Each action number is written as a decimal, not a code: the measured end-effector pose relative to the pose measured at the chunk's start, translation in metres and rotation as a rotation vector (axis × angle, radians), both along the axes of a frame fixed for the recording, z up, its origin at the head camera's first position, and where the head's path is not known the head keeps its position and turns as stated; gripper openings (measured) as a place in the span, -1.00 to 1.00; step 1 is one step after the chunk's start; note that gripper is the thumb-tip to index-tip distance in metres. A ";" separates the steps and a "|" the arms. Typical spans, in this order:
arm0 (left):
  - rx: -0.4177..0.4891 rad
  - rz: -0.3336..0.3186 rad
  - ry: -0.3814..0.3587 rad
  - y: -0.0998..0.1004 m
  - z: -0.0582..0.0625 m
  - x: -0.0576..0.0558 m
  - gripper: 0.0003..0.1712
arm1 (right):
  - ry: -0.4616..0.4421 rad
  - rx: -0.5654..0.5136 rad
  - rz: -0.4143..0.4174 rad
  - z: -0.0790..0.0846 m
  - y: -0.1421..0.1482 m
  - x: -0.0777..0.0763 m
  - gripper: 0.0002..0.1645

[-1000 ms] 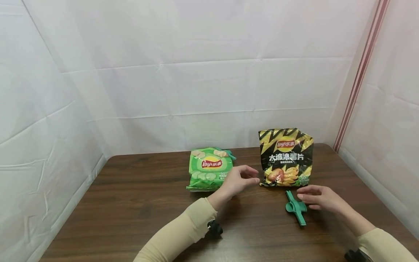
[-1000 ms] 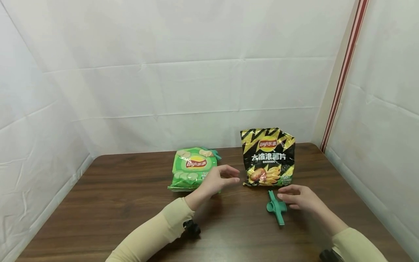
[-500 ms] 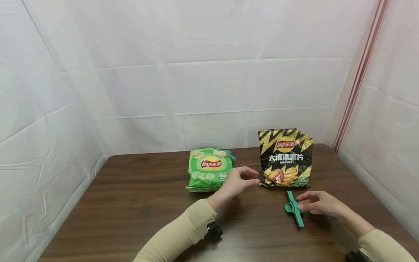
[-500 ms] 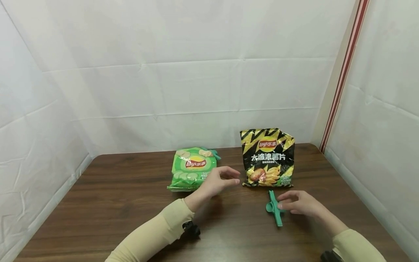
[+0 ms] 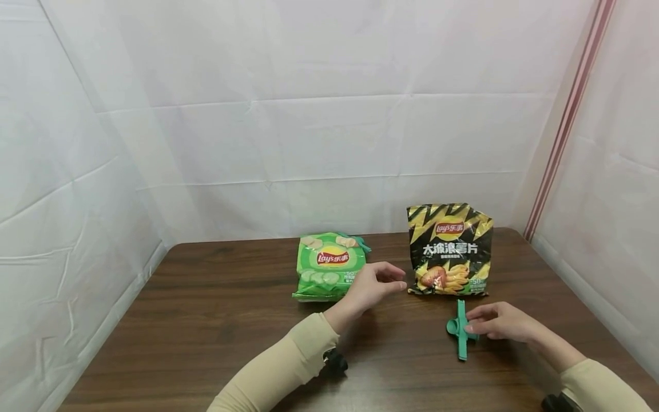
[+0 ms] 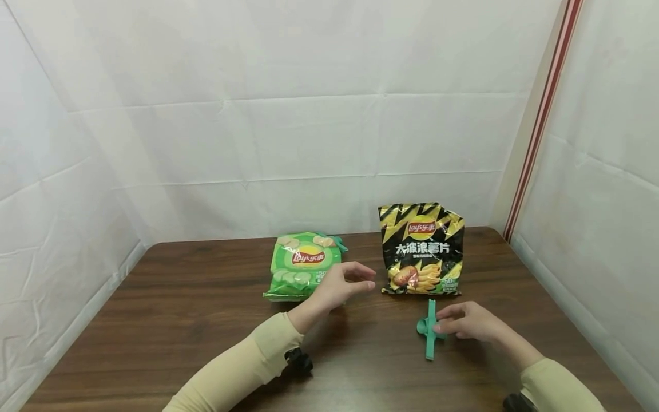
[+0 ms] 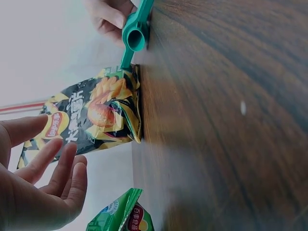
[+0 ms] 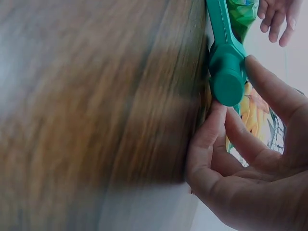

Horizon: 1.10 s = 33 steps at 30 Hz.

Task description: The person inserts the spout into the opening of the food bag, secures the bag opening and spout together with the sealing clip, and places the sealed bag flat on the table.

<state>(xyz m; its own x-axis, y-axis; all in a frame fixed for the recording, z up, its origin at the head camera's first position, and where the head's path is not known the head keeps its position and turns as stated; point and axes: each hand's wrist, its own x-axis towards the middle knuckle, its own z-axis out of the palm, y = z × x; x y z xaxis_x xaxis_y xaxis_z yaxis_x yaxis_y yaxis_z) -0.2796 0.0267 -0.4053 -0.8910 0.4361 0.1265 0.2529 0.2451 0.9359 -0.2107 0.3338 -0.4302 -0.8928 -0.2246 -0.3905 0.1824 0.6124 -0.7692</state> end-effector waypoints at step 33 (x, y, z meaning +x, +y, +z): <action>0.002 0.010 -0.027 -0.008 0.001 -0.004 -0.80 | -0.107 -0.332 -0.031 -0.001 -0.010 -0.008 -0.28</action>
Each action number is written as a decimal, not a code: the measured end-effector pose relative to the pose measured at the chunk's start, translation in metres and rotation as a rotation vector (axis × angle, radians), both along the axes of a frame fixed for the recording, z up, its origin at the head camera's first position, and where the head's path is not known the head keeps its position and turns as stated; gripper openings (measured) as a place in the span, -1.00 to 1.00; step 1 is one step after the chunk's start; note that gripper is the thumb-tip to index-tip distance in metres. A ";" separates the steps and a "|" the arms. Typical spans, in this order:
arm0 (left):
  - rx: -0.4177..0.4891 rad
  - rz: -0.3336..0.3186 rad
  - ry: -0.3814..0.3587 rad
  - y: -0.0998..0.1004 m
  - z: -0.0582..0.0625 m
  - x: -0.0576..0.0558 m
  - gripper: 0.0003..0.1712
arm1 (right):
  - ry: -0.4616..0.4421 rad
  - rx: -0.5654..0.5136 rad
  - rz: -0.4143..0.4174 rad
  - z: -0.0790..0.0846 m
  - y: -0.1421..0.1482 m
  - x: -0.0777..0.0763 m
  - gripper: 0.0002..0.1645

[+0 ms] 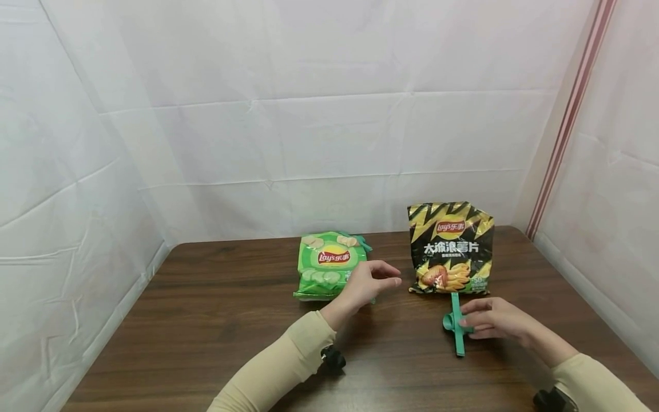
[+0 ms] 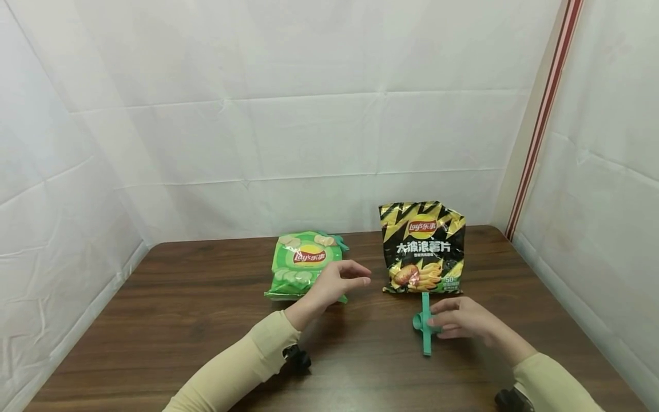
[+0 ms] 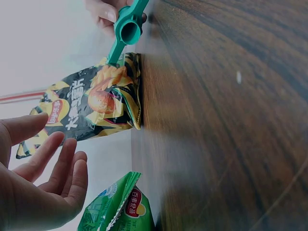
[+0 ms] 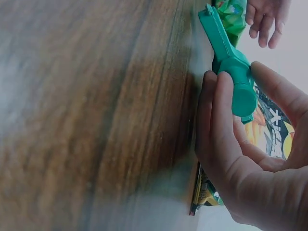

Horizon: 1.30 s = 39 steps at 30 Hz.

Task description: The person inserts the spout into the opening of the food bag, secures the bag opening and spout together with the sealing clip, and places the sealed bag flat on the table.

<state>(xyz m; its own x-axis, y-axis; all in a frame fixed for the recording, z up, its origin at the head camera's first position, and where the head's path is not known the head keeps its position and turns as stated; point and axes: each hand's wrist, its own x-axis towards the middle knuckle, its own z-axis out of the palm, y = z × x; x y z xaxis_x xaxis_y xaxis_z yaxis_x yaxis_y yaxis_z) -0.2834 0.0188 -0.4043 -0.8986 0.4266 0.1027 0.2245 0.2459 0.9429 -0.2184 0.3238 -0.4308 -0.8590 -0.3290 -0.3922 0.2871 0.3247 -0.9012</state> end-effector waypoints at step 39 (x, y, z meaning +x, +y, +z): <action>0.033 -0.017 0.038 0.006 0.020 -0.007 -0.71 | 0.191 0.035 -0.080 0.062 -0.020 -0.016 -0.29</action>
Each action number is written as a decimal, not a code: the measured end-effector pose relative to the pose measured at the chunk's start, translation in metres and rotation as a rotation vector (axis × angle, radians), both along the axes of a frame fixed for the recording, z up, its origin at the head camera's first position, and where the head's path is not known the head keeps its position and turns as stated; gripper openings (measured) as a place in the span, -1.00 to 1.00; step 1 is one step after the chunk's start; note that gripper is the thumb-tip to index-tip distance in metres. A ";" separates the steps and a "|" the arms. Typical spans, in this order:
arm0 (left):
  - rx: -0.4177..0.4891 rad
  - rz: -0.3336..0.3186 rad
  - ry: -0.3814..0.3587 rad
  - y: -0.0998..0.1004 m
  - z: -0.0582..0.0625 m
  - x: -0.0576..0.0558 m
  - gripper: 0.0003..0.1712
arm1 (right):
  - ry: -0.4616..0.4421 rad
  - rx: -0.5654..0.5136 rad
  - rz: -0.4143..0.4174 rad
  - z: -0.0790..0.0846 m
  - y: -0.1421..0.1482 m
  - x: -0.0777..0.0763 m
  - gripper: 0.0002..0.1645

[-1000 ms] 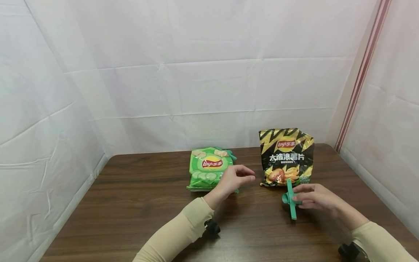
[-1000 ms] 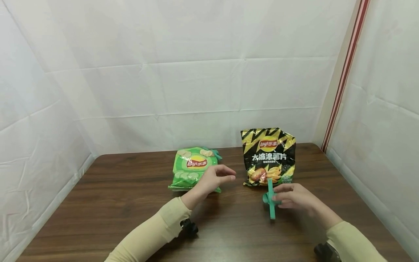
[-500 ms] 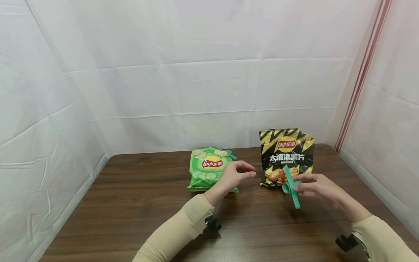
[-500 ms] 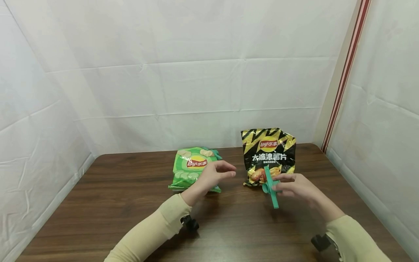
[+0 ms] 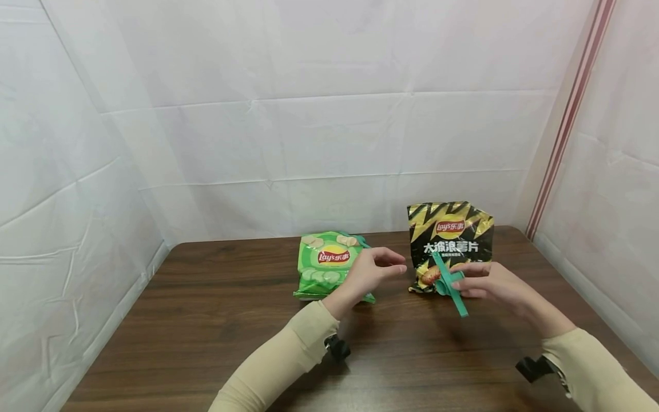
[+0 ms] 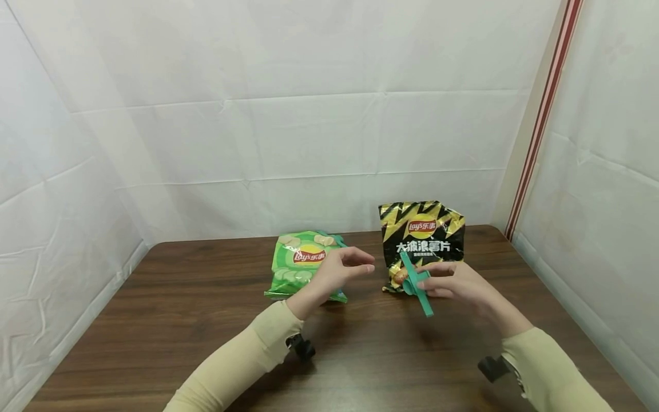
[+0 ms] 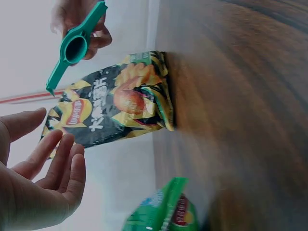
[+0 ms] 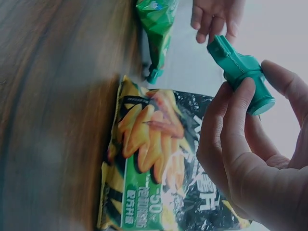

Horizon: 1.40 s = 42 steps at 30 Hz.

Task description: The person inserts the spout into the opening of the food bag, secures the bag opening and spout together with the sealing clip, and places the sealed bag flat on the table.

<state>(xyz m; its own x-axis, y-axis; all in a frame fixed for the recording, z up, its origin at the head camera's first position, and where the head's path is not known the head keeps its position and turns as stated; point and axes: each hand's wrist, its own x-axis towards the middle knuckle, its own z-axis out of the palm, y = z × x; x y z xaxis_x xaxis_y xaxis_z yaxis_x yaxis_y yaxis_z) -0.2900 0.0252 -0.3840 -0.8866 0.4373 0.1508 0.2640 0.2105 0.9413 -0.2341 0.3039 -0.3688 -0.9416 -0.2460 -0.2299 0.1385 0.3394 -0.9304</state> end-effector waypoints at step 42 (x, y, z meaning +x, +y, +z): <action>0.091 -0.133 -0.070 0.010 0.026 0.002 -0.71 | 0.072 0.088 0.112 0.017 -0.034 -0.011 -0.43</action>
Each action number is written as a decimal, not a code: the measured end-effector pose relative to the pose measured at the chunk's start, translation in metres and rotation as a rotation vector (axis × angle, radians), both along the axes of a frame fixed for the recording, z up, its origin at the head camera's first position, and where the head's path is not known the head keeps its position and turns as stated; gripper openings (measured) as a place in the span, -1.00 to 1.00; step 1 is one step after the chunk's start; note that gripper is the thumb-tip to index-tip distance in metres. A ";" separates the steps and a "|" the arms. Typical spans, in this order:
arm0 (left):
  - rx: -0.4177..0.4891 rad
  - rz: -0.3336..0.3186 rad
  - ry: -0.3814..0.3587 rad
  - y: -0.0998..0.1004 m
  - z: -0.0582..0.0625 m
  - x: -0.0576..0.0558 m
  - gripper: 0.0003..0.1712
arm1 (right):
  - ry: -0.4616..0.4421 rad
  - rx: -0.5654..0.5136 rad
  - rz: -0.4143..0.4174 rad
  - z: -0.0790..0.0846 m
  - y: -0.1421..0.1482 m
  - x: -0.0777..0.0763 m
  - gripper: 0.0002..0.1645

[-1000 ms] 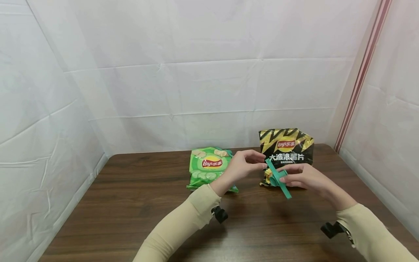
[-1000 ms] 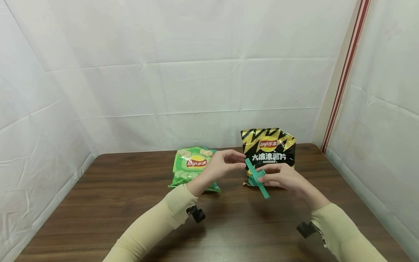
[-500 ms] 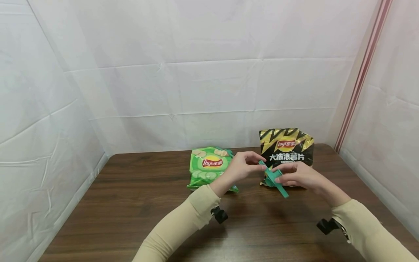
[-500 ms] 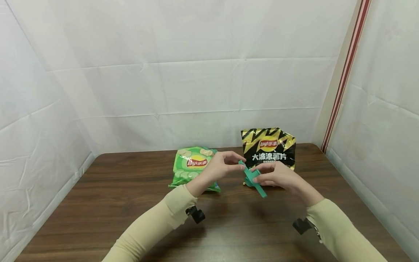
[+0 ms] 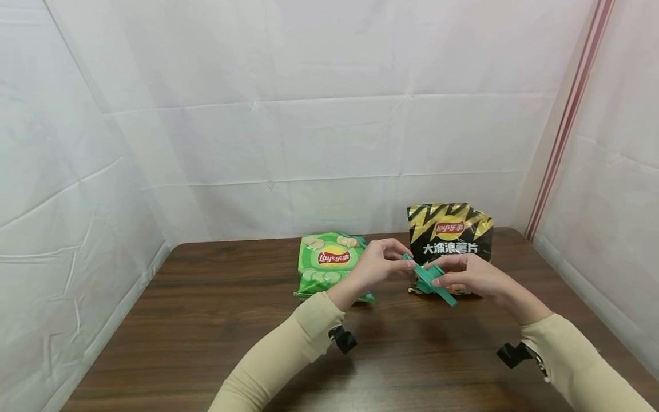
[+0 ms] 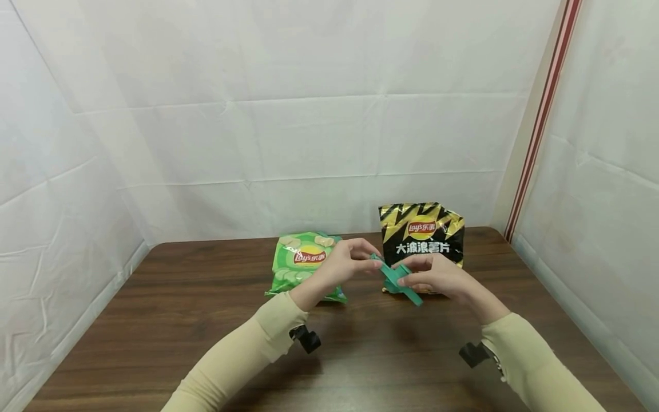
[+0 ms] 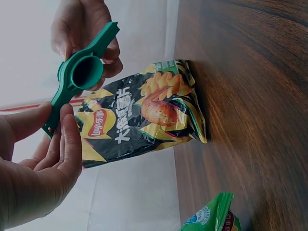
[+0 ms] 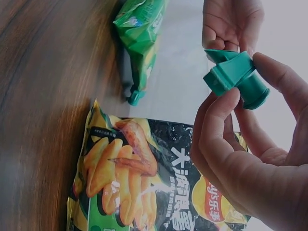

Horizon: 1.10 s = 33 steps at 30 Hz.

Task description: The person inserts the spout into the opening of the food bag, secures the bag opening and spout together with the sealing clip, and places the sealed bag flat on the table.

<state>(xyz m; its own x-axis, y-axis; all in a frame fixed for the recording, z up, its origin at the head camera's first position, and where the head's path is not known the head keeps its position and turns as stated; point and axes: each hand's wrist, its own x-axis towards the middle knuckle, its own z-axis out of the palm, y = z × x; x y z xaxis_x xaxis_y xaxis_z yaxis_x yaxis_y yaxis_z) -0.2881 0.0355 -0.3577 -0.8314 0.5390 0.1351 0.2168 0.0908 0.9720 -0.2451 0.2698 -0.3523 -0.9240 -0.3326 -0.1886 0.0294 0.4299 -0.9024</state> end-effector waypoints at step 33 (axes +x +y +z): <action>0.128 0.075 -0.071 -0.015 -0.011 0.004 -0.79 | 0.446 -0.040 -0.303 -0.026 -0.023 0.009 -0.55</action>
<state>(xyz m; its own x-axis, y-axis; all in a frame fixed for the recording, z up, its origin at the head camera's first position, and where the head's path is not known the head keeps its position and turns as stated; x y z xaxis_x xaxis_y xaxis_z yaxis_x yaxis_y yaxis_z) -0.2846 0.0203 -0.3691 -0.8787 0.4571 0.1379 0.1443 -0.0211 0.9893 -0.2358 0.2471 -0.3780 -0.9671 -0.0374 0.2516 -0.2431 0.4270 -0.8710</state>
